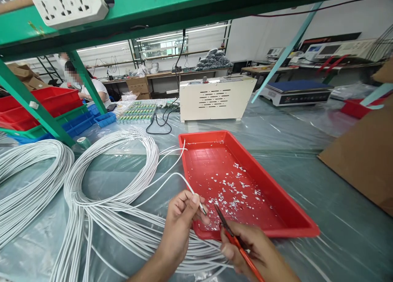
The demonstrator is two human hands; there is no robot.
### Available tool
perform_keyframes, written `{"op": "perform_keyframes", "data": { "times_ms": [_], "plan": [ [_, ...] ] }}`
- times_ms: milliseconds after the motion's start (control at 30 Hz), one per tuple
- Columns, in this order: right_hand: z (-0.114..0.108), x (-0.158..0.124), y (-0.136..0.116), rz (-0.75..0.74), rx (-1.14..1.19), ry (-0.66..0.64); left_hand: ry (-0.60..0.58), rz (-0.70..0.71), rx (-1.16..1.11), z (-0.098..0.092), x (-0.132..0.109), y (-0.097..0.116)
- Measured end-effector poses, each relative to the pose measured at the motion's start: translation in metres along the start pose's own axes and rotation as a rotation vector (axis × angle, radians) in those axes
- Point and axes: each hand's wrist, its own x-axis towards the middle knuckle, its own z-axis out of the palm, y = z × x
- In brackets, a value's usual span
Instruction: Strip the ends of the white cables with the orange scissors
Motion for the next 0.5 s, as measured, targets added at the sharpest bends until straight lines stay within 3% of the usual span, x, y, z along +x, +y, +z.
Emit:
{"op": "perform_keyframes", "data": {
  "times_ms": [67,233,500],
  "plan": [
    [-0.0023,-0.0009,0.0007,-0.004,0.058,-0.016,0.003,0.012,0.021,-0.0012,-0.0004,0.0],
    [-0.0079,-0.0057,-0.0004,0.074,0.173,-0.242,0.013,0.113,0.166,-0.0024,-0.0031,0.0018],
    [-0.0085,-0.0069,-0.0083,0.139,0.185,-0.286,0.029,0.16,0.244,-0.0001,-0.004,0.0046]
  ]
}}
